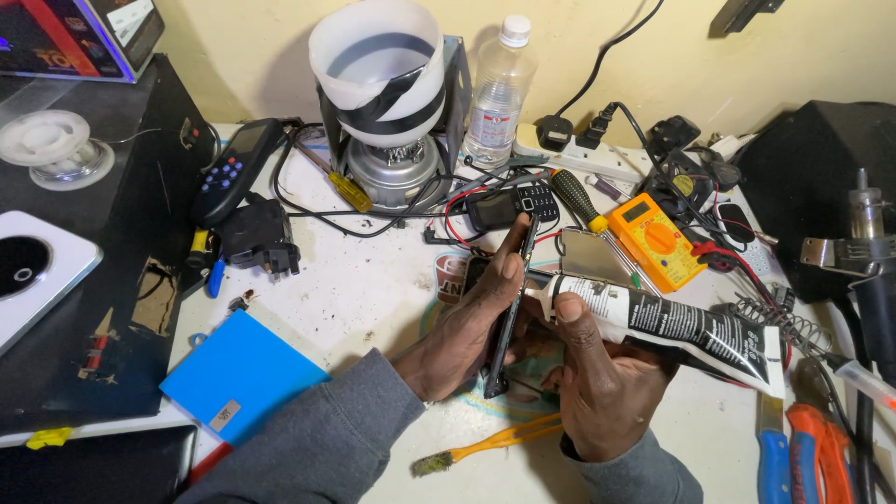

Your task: Cleaning the frame and internal components of a disassembled mobile phone using cleaning liquid and a small scraping tool.

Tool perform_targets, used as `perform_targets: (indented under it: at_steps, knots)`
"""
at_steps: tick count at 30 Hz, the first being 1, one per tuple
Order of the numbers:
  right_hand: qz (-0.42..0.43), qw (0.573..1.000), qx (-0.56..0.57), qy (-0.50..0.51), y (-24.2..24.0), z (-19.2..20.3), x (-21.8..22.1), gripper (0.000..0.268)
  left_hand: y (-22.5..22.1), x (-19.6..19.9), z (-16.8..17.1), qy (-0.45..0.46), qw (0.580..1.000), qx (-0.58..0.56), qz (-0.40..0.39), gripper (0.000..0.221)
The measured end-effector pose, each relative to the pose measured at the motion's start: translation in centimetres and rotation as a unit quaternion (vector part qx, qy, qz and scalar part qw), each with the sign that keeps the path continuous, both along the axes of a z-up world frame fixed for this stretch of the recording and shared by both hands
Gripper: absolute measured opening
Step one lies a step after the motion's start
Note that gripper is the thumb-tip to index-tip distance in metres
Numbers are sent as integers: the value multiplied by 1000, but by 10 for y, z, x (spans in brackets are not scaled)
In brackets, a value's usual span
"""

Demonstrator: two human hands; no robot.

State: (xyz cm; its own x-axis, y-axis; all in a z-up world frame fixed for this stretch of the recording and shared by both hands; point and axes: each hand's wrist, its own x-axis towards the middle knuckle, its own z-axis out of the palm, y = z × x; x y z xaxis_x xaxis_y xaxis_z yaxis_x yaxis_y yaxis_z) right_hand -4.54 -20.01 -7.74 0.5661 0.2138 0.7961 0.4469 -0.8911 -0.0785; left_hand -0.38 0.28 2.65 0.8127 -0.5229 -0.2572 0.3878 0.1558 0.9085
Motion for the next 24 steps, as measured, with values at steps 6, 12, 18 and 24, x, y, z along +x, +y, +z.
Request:
perform_targets:
  at_steps: [6, 12, 18, 24]
  knots:
    - [1, 1000, 0, -24, 5, 5, 2, 62, 1, -1, 15, 13, 999, 48, -2, 88]
    - [24, 999, 9, -30, 5, 9, 3, 68, 1, 0, 4, -21, 999, 30, 1, 88]
    - [-1, 1000, 24, -9, 3, 3, 0, 75, 2, -1, 12, -42, 997, 60, 0, 92]
    - [15, 1000, 20, -17, 7, 11, 1, 73, -2, 7, -18, -103, 981, -164, -26, 84]
